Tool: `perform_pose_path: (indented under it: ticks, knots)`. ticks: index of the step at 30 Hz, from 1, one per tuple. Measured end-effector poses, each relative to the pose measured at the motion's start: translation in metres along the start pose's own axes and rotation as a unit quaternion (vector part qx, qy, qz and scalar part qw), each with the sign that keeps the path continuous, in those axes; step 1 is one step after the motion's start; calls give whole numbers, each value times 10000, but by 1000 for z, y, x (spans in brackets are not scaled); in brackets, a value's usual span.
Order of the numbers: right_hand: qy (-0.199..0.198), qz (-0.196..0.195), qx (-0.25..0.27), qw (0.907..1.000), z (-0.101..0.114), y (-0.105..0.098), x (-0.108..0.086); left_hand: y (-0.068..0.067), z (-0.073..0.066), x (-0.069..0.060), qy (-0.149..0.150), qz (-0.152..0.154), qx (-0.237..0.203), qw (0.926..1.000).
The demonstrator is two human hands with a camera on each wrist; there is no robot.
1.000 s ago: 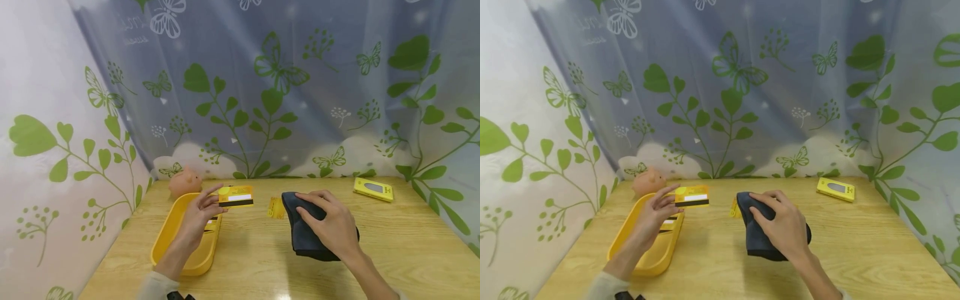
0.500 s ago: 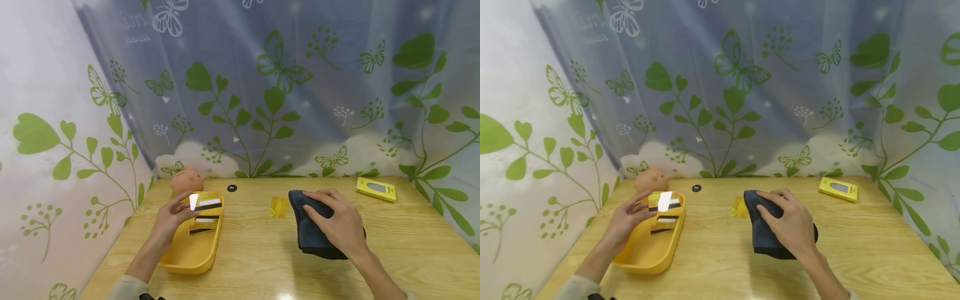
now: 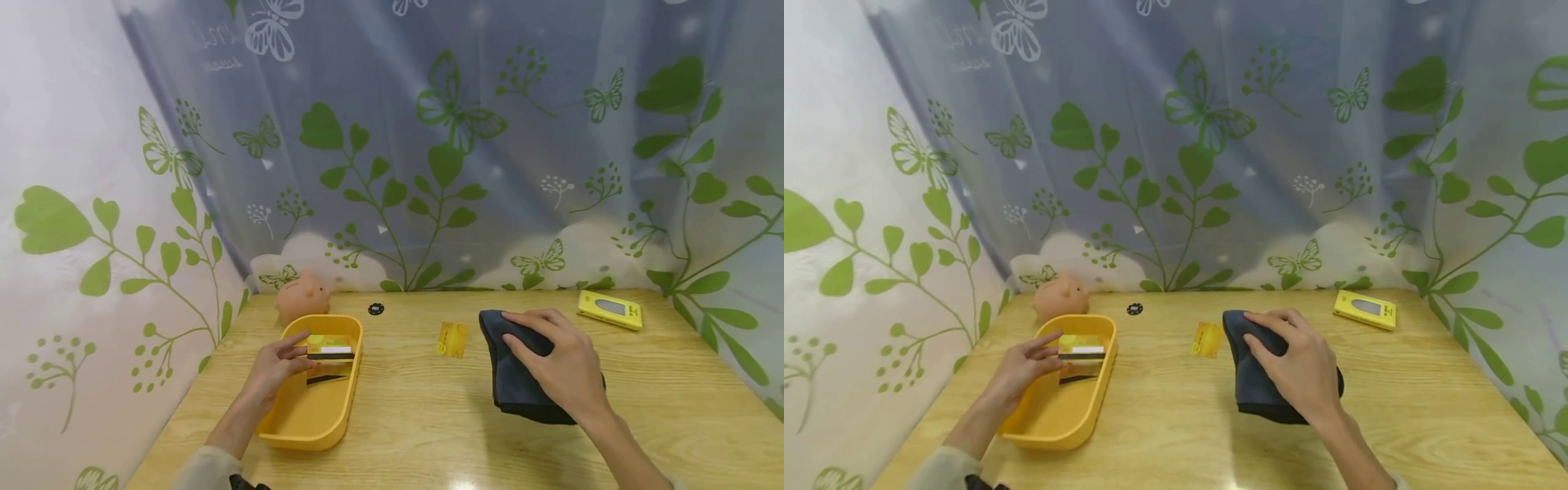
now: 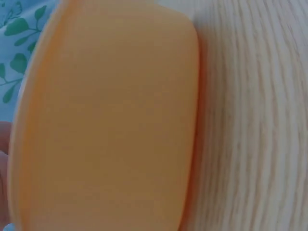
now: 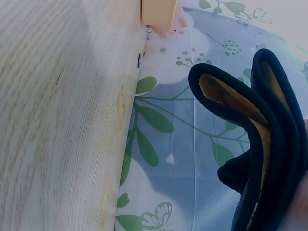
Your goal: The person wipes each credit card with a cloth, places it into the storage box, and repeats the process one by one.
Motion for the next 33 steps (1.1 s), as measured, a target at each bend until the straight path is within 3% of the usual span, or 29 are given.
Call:
perform_pose_path:
  ticks: [6,14,23,33]
  knots:
    - [17,-11,10,10000,-1,-1,0,4,12,2,-211,40,204,9996]
    - [32,-43,6,10000,-3,-1,-1,7,22,4,-265,-67,478,9985]
    - [43,-90,-19,9999,-3,-6,2,7,16,7,-91,115,936,9955]
    - [22,-116,3,9999,-3,-8,4,10,7,10,-225,441,1062,9931]
Point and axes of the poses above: each hand's wrist, its own x-axis towards the middle knuckle, its own y-axis out of the palm, z = x × y, the point moved 4 cm from there along x, towards the middle knuckle, and after that the axes turned 12 degrees about y, right-handed, at the moved point
